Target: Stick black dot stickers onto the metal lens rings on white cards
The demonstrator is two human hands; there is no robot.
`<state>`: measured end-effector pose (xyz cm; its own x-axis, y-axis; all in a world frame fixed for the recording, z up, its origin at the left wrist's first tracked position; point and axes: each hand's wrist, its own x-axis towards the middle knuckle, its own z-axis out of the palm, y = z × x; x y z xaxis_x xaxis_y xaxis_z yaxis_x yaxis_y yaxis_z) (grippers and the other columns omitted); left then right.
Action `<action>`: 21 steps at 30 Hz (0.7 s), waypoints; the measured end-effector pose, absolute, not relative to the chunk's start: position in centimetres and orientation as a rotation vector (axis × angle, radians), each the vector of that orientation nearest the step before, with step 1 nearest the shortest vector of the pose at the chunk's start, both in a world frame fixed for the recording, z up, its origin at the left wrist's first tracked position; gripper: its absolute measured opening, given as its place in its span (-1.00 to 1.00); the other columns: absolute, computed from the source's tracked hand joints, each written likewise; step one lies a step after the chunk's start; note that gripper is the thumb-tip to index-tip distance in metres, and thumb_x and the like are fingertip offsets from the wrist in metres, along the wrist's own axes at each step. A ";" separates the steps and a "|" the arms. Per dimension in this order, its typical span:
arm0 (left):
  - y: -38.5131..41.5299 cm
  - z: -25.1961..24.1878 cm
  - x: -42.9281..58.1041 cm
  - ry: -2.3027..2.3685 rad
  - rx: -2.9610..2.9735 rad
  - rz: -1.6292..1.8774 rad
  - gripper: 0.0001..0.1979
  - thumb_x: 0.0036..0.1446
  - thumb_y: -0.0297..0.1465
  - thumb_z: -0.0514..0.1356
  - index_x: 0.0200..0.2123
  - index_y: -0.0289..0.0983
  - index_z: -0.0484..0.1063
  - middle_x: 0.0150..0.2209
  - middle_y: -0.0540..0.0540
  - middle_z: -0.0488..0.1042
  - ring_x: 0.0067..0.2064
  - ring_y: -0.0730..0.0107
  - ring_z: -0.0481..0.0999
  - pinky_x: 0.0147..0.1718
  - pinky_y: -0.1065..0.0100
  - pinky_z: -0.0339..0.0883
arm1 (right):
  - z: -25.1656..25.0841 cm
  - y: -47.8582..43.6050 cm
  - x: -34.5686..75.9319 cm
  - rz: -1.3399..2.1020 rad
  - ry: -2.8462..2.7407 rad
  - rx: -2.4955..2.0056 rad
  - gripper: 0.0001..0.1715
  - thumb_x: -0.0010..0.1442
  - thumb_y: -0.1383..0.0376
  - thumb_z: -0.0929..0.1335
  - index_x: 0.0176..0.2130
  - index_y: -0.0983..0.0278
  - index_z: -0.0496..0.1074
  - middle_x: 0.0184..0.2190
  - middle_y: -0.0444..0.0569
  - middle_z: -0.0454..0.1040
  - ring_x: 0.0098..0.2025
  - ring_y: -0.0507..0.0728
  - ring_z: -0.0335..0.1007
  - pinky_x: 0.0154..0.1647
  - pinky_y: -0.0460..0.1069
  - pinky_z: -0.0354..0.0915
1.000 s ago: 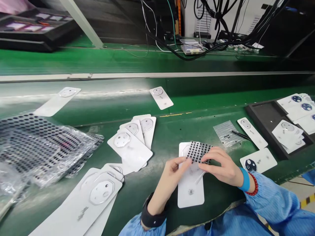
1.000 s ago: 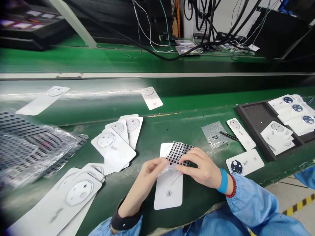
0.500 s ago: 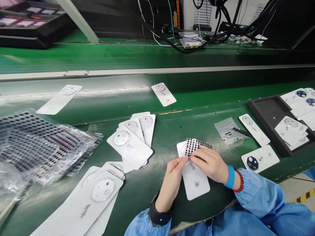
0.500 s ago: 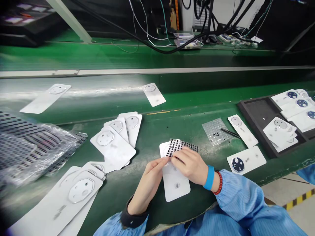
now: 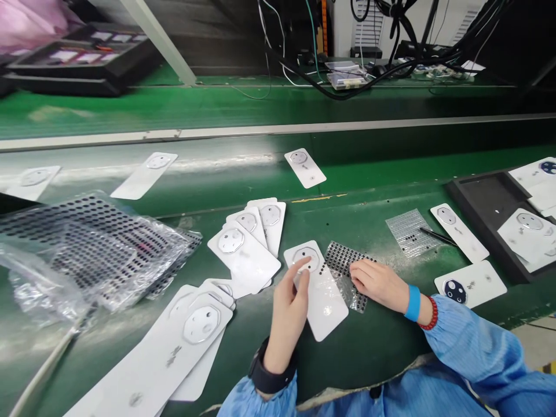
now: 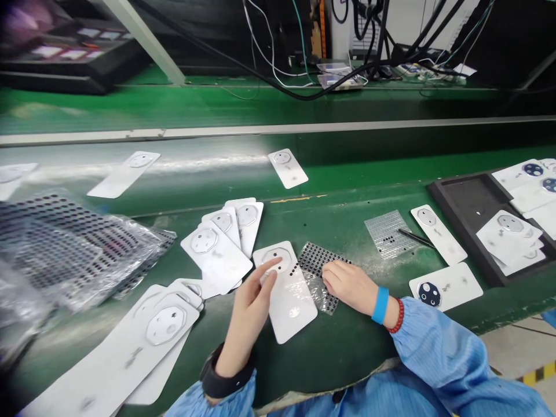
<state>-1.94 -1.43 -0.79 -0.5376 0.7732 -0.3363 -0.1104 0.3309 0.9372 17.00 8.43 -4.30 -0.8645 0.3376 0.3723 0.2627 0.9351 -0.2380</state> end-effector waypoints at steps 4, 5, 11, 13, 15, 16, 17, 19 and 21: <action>-3.5 0.7 -3.1 2.011 0.640 1.421 -0.25 0.11 -0.17 0.25 0.31 -0.24 0.09 -0.67 0.19 0.19 -0.67 0.49 0.14 -0.67 0.46 0.05 | -2.7 9.0 18.2 0.496 -2.647 -0.505 -0.81 0.33 0.45 0.20 -0.27 0.27 0.34 -0.26 0.03 0.50 -0.24 0.12 0.48 -0.28 -0.01 0.42; -3.9 1.2 -2.8 2.010 0.620 1.447 -0.21 0.11 -0.15 0.25 0.32 -0.25 0.03 -0.67 0.20 0.18 -0.67 0.46 0.18 -0.67 0.46 0.09 | -1.9 9.0 18.3 0.604 -2.590 -0.552 -0.82 0.33 0.44 0.21 -0.28 0.26 0.34 -0.23 0.03 0.50 -0.21 0.11 0.48 -0.24 -0.02 0.43; -4.3 4.0 1.2 1.784 0.806 1.374 -0.73 0.16 -0.17 0.23 -0.24 -0.26 0.48 -0.47 -0.02 0.45 -0.45 0.37 0.44 -0.46 0.43 0.38 | 4.3 6.8 15.9 0.814 -2.156 -0.573 -0.91 0.26 0.43 0.32 -0.28 0.25 0.40 -0.13 0.03 0.44 -0.07 0.12 0.42 -0.06 0.03 0.40; -4.3 4.5 2.3 1.726 0.876 1.395 -0.82 0.19 -0.24 0.21 -0.31 -0.23 0.46 -0.49 0.02 0.44 -0.47 0.43 0.42 -0.47 0.48 0.37 | 5.3 6.0 14.7 0.753 -2.113 -0.497 -0.90 0.26 0.43 0.32 -0.28 0.25 0.41 -0.12 0.04 0.43 -0.07 0.13 0.39 -0.05 0.07 0.40; -4.3 4.8 3.1 1.698 0.925 1.426 -0.85 0.21 -0.29 0.20 -0.36 -0.23 0.43 -0.52 0.04 0.42 -0.50 0.48 0.38 -0.51 0.52 0.34 | 5.5 5.6 14.0 0.680 -2.086 -0.481 -0.89 0.26 0.45 0.32 -0.28 0.26 0.41 -0.11 0.05 0.42 -0.06 0.15 0.36 -0.04 0.10 0.39; -4.4 4.8 3.3 1.690 0.947 1.436 -0.86 0.21 -0.31 0.20 -0.37 -0.23 0.42 -0.52 0.05 0.41 -0.51 0.49 0.37 -0.53 0.53 0.33 | 5.5 5.5 13.9 0.658 -2.076 -0.491 -0.88 0.25 0.46 0.32 -0.28 0.26 0.42 -0.11 0.06 0.42 -0.05 0.16 0.34 -0.04 0.11 0.39; -4.4 4.9 3.5 1.686 0.963 1.438 -0.88 0.22 -0.32 0.19 -0.36 -0.22 0.42 -0.52 0.06 0.41 -0.52 0.50 0.37 -0.54 0.54 0.32 | 5.4 5.4 13.9 0.649 -2.063 -0.506 -0.88 0.24 0.46 0.33 -0.28 0.27 0.42 -0.10 0.06 0.41 -0.04 0.16 0.33 -0.03 0.12 0.38; -4.5 5.0 3.7 1.674 0.995 1.431 -0.91 0.23 -0.35 0.17 -0.30 -0.21 0.43 -0.49 0.06 0.44 -0.51 0.51 0.40 -0.54 0.55 0.32 | 5.2 5.3 14.1 0.663 -2.037 -0.539 -0.87 0.22 0.48 0.35 -0.28 0.26 0.43 -0.09 0.06 0.39 -0.02 0.17 0.31 -0.02 0.12 0.37; -4.5 5.1 3.8 1.672 1.025 1.426 -0.90 0.26 -0.37 0.14 -0.21 -0.20 0.45 -0.43 0.05 0.49 -0.49 0.51 0.44 -0.53 0.55 0.34 | 5.1 5.2 14.4 0.705 -2.010 -0.567 -0.86 0.20 0.48 0.36 -0.28 0.25 0.44 -0.05 0.05 0.36 0.01 0.18 0.30 0.01 0.13 0.35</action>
